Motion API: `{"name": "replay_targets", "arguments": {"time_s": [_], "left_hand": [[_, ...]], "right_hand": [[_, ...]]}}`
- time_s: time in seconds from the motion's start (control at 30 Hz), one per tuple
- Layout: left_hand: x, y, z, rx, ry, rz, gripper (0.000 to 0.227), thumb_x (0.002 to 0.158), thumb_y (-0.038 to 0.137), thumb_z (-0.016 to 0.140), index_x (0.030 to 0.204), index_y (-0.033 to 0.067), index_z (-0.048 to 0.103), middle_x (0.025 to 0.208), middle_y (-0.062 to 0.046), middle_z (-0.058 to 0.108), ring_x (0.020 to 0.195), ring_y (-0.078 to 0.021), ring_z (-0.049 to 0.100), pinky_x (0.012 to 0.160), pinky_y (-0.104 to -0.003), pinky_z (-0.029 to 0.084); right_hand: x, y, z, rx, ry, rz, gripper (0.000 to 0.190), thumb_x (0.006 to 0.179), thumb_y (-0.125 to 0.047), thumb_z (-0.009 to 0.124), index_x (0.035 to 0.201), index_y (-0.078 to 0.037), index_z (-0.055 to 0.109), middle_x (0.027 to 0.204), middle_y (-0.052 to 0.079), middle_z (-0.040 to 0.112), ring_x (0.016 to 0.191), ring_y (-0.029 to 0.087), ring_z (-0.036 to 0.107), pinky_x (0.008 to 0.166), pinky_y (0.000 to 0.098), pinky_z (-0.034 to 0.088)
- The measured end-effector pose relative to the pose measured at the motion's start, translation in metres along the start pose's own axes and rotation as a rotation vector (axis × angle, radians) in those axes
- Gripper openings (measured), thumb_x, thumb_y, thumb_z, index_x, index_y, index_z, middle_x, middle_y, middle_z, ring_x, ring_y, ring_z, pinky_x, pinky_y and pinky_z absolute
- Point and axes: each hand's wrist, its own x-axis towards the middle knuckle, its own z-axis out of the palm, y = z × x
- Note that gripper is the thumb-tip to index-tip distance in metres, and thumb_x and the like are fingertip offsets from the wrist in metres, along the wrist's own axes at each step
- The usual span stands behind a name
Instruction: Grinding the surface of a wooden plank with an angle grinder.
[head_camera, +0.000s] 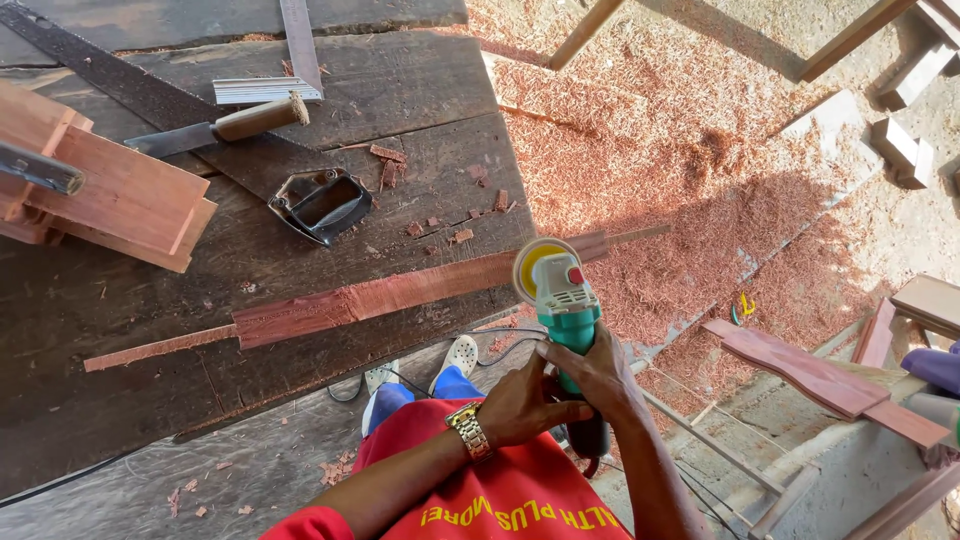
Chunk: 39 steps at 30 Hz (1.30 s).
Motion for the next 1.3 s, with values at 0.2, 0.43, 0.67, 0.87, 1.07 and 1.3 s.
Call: {"name": "replay_targets", "arguments": {"time_s": [0.2,0.43,0.67,0.87,1.07,1.3], "left_hand": [[0.008,0.007,0.004,0.048,-0.027,-0.052,0.093,0.079,0.058,0.079,0.142,0.0081,0.033,0.104,-0.019,0.077,0.09,-0.0369,0.075,0.076,-0.046,0.058],[0.009,0.005,0.002,0.032,-0.058,-0.028,0.095,0.08,0.06,0.077,0.147,0.0099,0.032,0.103,-0.016,0.078,0.089,-0.0355,0.076,0.076,-0.046,0.058],[0.001,0.001,-0.001,0.031,-0.022,-0.022,0.093,0.08,0.058,0.078,0.144,0.009,0.033,0.102,-0.017,0.078,0.089,-0.0353,0.076,0.078,-0.045,0.059],[-0.004,-0.002,-0.004,-0.008,0.004,0.003,0.089,0.083,0.056,0.078,0.141,0.0062,0.034,0.105,-0.018,0.078,0.09,-0.0355,0.076,0.078,-0.046,0.059],[-0.011,-0.001,-0.011,-0.061,0.006,0.034,0.081,0.087,0.049,0.078,0.139,0.0044,0.035,0.103,-0.019,0.078,0.09,-0.0334,0.077,0.077,-0.044,0.059],[-0.025,0.003,-0.02,-0.209,0.003,0.02,0.08,0.09,0.042,0.077,0.144,0.0047,0.032,0.101,-0.018,0.077,0.088,-0.0259,0.078,0.074,-0.038,0.06]], "right_hand": [[-0.001,0.01,-0.006,0.137,0.013,0.029,0.054,0.072,-0.035,0.084,0.111,-0.005,0.063,0.087,0.008,0.073,0.071,0.016,0.07,0.063,0.0352,0.06],[0.002,0.013,-0.008,0.185,0.028,0.018,0.054,0.074,-0.033,0.084,0.114,-0.004,0.062,0.091,0.008,0.071,0.071,0.016,0.069,0.062,0.0345,0.06],[-0.004,-0.004,-0.001,0.136,-0.005,0.01,0.055,0.074,-0.035,0.083,0.115,-0.005,0.062,0.091,0.007,0.073,0.073,0.016,0.07,0.063,0.0349,0.061],[-0.002,-0.01,0.005,-0.022,0.027,0.042,0.06,0.07,-0.041,0.084,0.115,-0.007,0.063,0.091,0.009,0.075,0.074,0.018,0.073,0.068,0.0371,0.061],[-0.002,-0.017,0.013,-0.11,0.026,-0.011,0.064,0.069,-0.044,0.083,0.117,-0.008,0.063,0.093,0.01,0.076,0.078,0.021,0.074,0.072,0.0394,0.06],[-0.002,-0.023,0.027,-0.218,0.015,-0.05,0.066,0.069,-0.047,0.083,0.119,-0.008,0.064,0.095,0.01,0.076,0.084,0.022,0.074,0.077,0.0409,0.058]]}}
